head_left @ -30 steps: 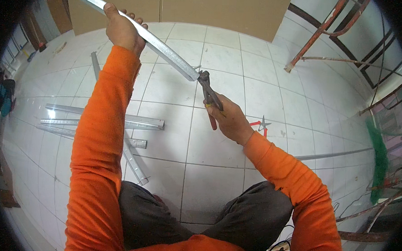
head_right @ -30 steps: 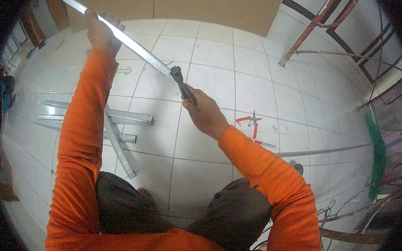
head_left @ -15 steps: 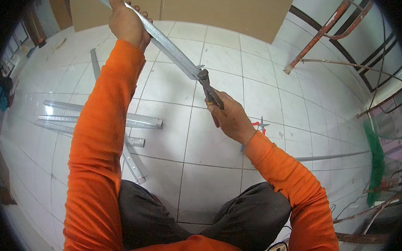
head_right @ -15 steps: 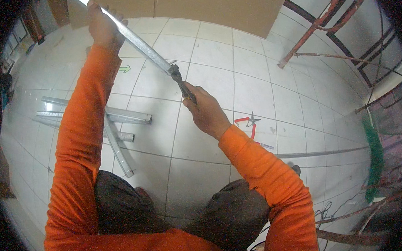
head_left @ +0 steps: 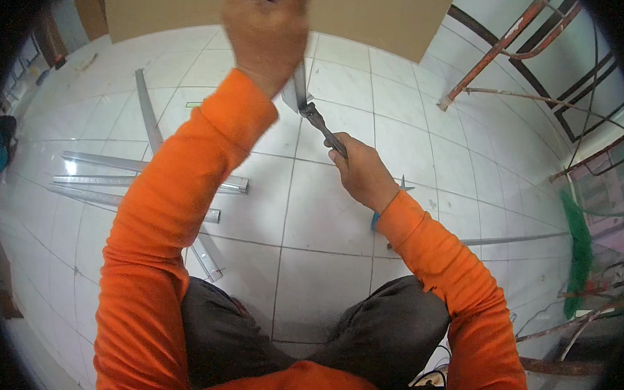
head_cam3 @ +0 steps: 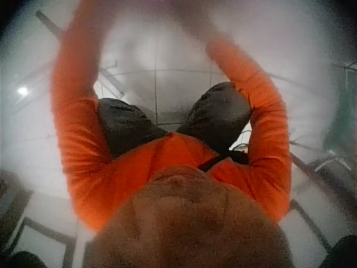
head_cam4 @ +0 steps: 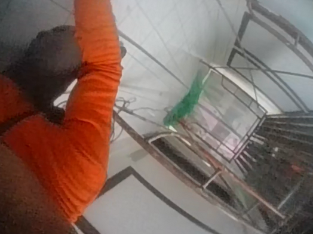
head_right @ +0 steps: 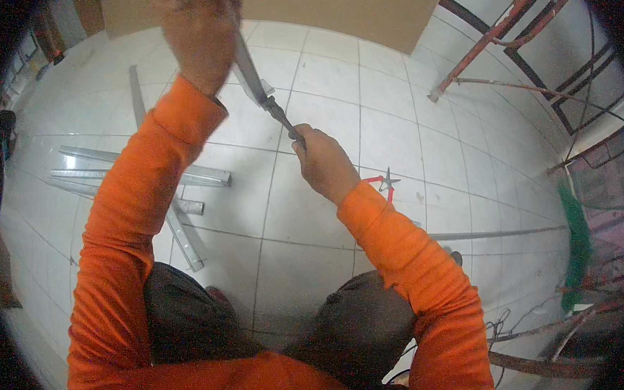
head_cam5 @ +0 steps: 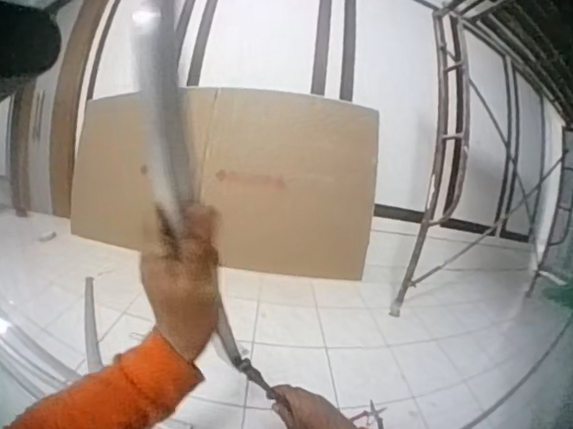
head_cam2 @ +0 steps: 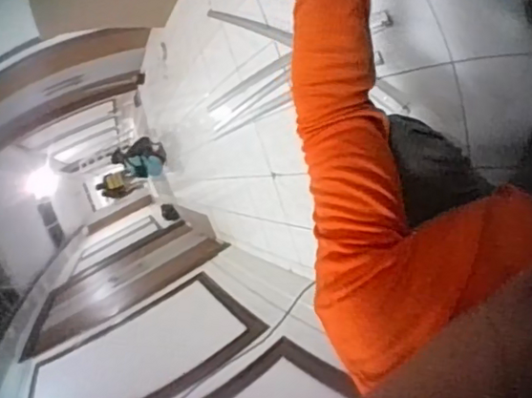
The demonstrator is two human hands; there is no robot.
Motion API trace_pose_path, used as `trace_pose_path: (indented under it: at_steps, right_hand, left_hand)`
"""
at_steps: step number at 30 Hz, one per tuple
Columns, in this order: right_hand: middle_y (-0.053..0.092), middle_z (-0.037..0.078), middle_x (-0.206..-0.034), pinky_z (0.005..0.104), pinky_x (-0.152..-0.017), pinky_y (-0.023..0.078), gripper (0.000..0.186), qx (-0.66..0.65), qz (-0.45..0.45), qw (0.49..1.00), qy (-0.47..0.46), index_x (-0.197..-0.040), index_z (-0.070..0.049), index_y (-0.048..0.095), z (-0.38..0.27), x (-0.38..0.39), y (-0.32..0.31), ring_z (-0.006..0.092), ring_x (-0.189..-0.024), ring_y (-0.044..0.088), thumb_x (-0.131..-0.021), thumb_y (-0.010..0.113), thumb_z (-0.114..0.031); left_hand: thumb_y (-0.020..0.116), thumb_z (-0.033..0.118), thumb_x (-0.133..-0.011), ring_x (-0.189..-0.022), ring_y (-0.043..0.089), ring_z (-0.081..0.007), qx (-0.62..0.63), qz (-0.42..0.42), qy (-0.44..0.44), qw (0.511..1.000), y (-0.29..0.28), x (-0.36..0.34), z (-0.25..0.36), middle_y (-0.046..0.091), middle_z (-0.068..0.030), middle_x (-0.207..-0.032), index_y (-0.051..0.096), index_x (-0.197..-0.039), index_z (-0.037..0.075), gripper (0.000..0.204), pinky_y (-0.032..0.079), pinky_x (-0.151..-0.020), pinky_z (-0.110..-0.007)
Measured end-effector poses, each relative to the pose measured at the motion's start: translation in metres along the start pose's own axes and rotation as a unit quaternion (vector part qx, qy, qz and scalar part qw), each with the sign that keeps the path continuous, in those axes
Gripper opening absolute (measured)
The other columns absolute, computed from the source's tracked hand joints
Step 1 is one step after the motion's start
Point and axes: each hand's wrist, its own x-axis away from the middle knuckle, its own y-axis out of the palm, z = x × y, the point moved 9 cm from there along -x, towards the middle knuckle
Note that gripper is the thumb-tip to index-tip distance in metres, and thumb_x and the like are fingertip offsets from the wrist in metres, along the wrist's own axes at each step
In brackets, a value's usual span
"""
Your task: The person uses end-cutting pliers and shears to cut and trim metal studs, handling the studs one at a time and setting tools down on the floor between actions.
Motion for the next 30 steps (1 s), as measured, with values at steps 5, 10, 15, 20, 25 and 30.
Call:
trace_pose_path:
  at_steps: [5, 10, 15, 20, 25, 30]
  right_hand:
    - [0.066, 0.026, -0.097, 0.0497, -0.080, 0.050, 0.019, 0.049, -0.054, 0.997, 0.029, -0.107, 0.003, 0.057, 0.014, -0.004, 0.005, 0.0439, -0.092, 0.063, -0.095, 0.054, -0.011]
    - [0.064, 0.025, -0.124, 0.0417, -0.092, 0.050, 0.044, 0.047, -0.055, 0.997, 0.012, -0.135, -0.001, 0.053, 0.033, 0.003, 0.015, 0.0366, -0.109, 0.064, -0.091, 0.052, -0.002]
    - [0.067, 0.021, -0.105, 0.0368, -0.071, 0.057, 0.042, -0.188, -0.096, 0.954, 0.215, -0.131, 0.006, 0.052, 0.098, 0.041, 0.029, 0.0240, -0.080, 0.069, -0.090, 0.056, -0.002]
    - [0.067, 0.018, -0.111, 0.0379, -0.079, 0.058, 0.043, -0.350, -0.111, 0.906, 0.209, -0.131, 0.004, 0.050, 0.059, 0.046, 0.052, 0.0263, -0.093, 0.068, -0.093, 0.059, -0.013]
    - [0.064, 0.021, -0.120, 0.0396, -0.086, 0.057, 0.066, -0.416, -0.114, 0.897, 0.099, -0.139, 0.007, 0.043, -0.004, 0.041, 0.030, 0.0299, -0.111, 0.063, -0.092, 0.063, -0.035]
    - [0.062, 0.025, -0.121, 0.0406, -0.085, 0.059, 0.083, -0.442, -0.107, 0.888, 0.074, -0.143, 0.009, 0.038, -0.029, 0.040, 0.020, 0.0331, -0.110, 0.064, -0.088, 0.069, -0.044]
  left_hand:
    - [0.089, 0.039, -0.070, -0.079, 0.073, -0.0240, 0.018, -0.190, 0.075, 0.979, 0.047, 0.062, 0.052, 0.069, -0.0094, -0.088, 0.051, -0.117, 0.011, 0.067, 0.059, -0.064, -0.034]
    - [0.083, 0.031, -0.071, -0.099, 0.067, -0.0254, 0.060, -0.338, -0.067, 0.937, 0.077, 0.104, 0.021, 0.067, -0.0099, -0.106, 0.058, -0.122, 0.014, 0.060, 0.055, -0.086, -0.039]
    - [0.083, 0.025, -0.074, -0.104, 0.063, -0.0388, 0.236, -0.281, -0.104, 0.924, 0.095, 0.117, 0.034, 0.063, -0.0191, -0.109, 0.051, -0.122, 0.008, 0.060, 0.052, -0.090, -0.045]
    - [0.071, 0.030, -0.090, -0.107, 0.061, -0.0362, 0.091, -0.125, -0.160, 0.975, 0.027, 0.036, -0.016, 0.060, -0.0233, -0.114, 0.042, -0.135, 0.001, 0.061, 0.050, -0.090, -0.042]
    - [0.046, 0.043, -0.104, -0.088, 0.059, -0.0204, 0.218, 0.012, -0.303, 0.928, -0.001, -0.042, -0.086, 0.061, -0.0111, -0.108, 0.043, -0.137, 0.003, 0.052, 0.050, -0.081, -0.037]
    - [0.032, 0.050, -0.105, -0.086, 0.056, -0.0209, 0.451, 0.128, -0.446, 0.763, -0.016, -0.031, -0.158, 0.059, -0.0092, -0.099, 0.049, -0.114, 0.009, 0.045, 0.051, -0.082, -0.040]
